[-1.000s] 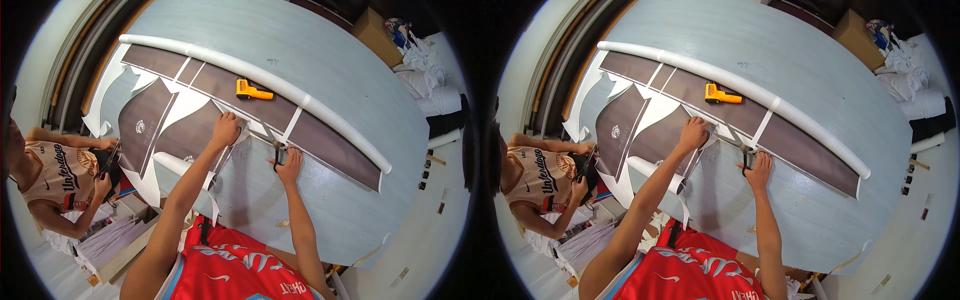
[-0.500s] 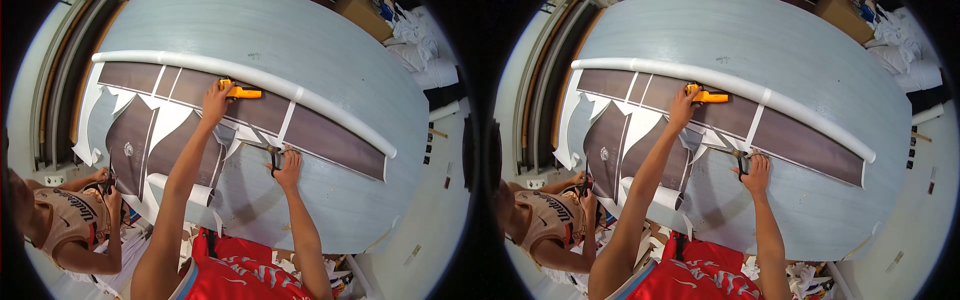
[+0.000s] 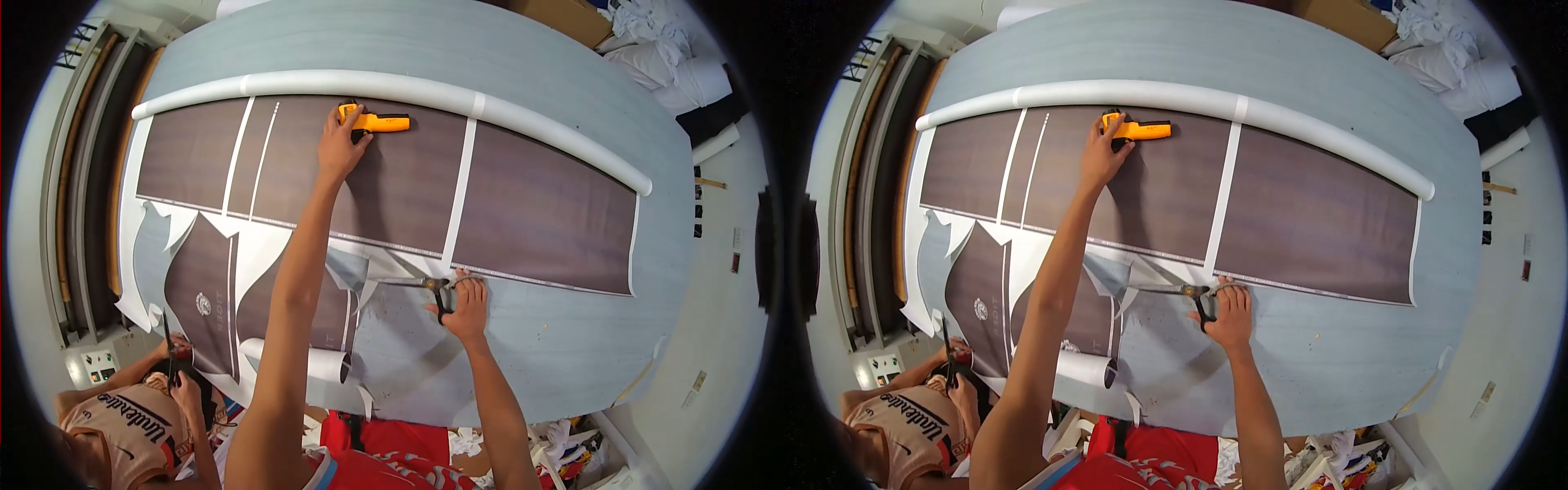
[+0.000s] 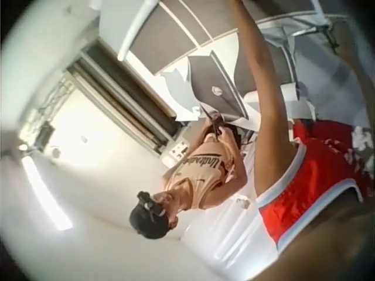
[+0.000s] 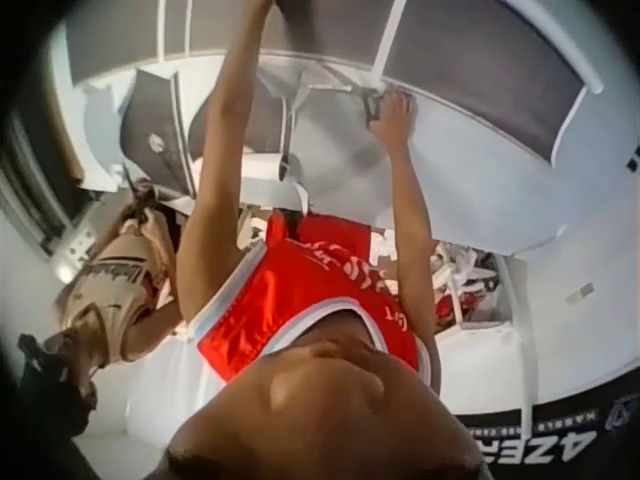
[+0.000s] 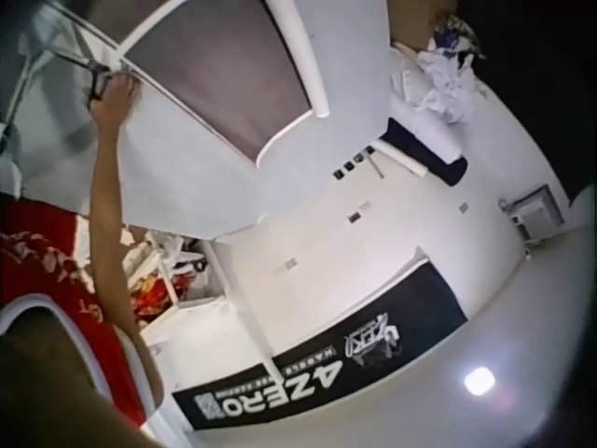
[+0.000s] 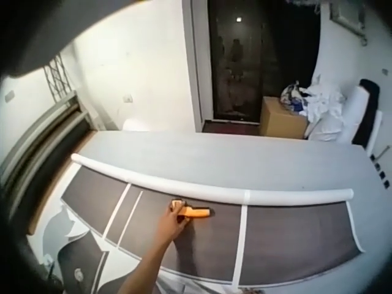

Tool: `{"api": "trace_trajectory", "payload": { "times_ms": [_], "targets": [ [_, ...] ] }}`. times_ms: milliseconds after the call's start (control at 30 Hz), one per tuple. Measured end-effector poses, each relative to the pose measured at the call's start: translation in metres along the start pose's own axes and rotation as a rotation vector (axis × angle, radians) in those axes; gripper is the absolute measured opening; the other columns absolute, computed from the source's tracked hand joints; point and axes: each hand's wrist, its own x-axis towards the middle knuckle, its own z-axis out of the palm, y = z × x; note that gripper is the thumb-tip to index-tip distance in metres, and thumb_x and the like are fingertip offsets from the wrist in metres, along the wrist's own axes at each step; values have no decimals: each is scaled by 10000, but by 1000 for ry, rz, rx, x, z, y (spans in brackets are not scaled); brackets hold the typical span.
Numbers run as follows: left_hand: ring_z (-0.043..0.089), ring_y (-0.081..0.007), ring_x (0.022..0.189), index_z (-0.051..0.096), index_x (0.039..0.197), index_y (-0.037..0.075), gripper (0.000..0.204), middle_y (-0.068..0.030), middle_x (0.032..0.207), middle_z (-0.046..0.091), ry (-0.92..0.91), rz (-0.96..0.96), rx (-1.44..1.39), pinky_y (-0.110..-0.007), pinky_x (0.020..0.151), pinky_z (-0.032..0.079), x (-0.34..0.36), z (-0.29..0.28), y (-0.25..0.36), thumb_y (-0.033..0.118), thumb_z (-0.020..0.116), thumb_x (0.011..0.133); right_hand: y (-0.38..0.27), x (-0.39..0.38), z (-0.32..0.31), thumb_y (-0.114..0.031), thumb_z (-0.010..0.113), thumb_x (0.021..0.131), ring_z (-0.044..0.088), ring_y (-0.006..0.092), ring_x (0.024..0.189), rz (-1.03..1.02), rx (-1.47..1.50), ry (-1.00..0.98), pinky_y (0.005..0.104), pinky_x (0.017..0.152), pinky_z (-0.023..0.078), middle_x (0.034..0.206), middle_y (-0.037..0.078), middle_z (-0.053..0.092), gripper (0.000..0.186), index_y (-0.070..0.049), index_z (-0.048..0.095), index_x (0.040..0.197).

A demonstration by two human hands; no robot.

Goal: Cutting out clothing patterns from a large sheet of printed fabric on a work table using scissors.

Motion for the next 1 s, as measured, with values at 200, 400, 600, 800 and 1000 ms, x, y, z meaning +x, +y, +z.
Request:
{"api": "trace_trajectory", "payload": {
  "times_ms": [200,400,600,800,1000],
  "targets": [
    [461,-350,1234,460,1392,308,630,-179,1432,375,26,25,64,-446,963,413,34,23,-18,376,700,814,2,2,3,-559,768,659,456,329,1196,14,-2,-29,502,1028,339,1341,118,483,822,-20,450,1191],
    [426,-365,1267,386,1443,294,708,-175,1436,384,16,-52,40,-450,1007,394,64,46,-18,430,695,820,3,3,-7,-513,778,674,449,330,1218,74,10,-116,501,1045,321,1356,124,478,778,-15,458,1178],
    [395,-385,1297,316,1466,109,944,-191,1464,350,55,-85,-62,-446,1047,365,89,34,-53,519,745,732,-8,11,-2,-459,787,681,458,344,1223,45,97,-156,514,1048,319,1312,144,511,715,-16,477,1148],
    [461,-383,1230,478,1332,65,543,-204,1352,473,98,105,-260,-421,1032,379,-44,-17,38,236,668,853,6,3,-12,-573,748,676,455,360,1204,8,-20,-59,525,1053,312,1326,152,486,864,14,428,1224],
    [552,-329,1095,596,1210,95,385,-136,1182,591,-166,2,-355,-416,932,429,-216,-64,95,87,638,827,8,-6,-12,-534,834,588,455,383,1103,0,233,113,487,990,346,1170,173,498,975,24,392,1253]
  ]
}}
